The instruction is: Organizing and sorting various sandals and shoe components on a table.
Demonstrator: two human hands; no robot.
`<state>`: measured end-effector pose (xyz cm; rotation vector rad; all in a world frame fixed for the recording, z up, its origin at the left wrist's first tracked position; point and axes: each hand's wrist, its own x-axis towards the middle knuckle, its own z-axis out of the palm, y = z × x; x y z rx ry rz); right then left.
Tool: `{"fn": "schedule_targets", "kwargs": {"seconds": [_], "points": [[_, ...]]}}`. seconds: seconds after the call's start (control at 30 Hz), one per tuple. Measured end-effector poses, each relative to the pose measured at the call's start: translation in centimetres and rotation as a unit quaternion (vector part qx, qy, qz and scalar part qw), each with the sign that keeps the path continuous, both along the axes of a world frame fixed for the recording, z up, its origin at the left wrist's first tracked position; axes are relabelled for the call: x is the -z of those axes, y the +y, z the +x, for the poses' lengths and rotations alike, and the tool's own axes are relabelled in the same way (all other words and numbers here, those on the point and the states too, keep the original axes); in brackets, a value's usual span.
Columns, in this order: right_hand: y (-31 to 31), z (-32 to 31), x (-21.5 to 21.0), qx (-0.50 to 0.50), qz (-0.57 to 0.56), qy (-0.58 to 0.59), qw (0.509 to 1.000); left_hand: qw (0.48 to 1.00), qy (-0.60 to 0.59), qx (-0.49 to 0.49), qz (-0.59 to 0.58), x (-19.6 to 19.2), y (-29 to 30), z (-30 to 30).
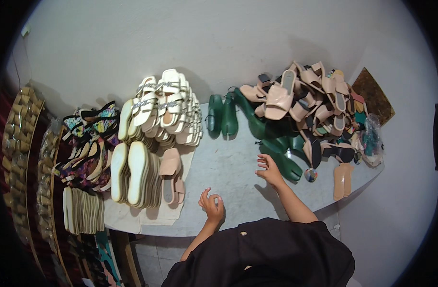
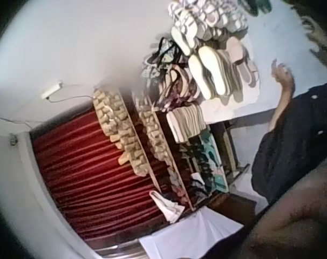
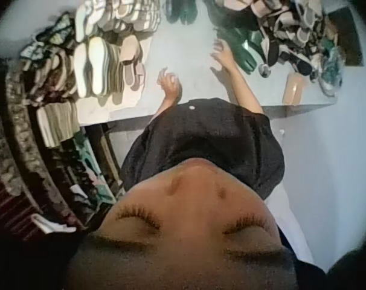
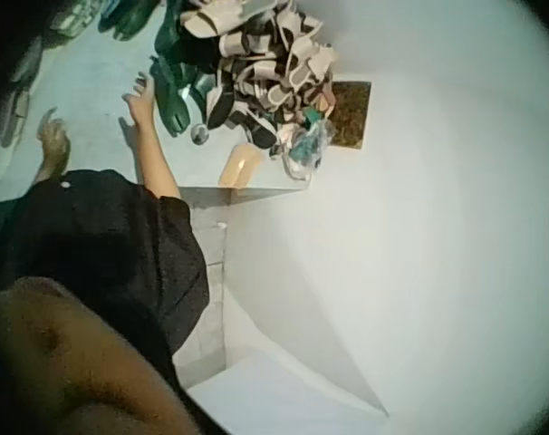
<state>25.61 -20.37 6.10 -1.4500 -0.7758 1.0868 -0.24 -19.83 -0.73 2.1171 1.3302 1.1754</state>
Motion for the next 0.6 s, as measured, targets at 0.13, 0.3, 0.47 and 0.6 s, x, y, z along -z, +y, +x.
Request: {"fn": "schedule_targets", "kwargs": {"seconds": [0.13, 0.3, 0.47, 0.6], "points": [[-0.2, 7.0, -1.7, 0.074, 0.097, -0.253, 0.96, 0.999, -0.022, 0.024, -0.021, -1.3, -0.1, 5.8], [3.7, 13.1, -9.0, 0.112, 0.054, -0.503, 0.855, 0.999, -0.044, 0.007, 0.006, -2.2, -1.0, 11.0], [10.5, 17.2, -13.4, 0.069, 0.094, -0.528, 0.841, 0.993, -0.113, -0.017, -0.042, -3.9, -1.8, 13.0], [14.1, 18.5, -14.1, 0.037, -0.053, -0.607, 0.792, 0.994, -0.108, 0.003, -0.014, -4.4, -1.2, 13.7]]}}
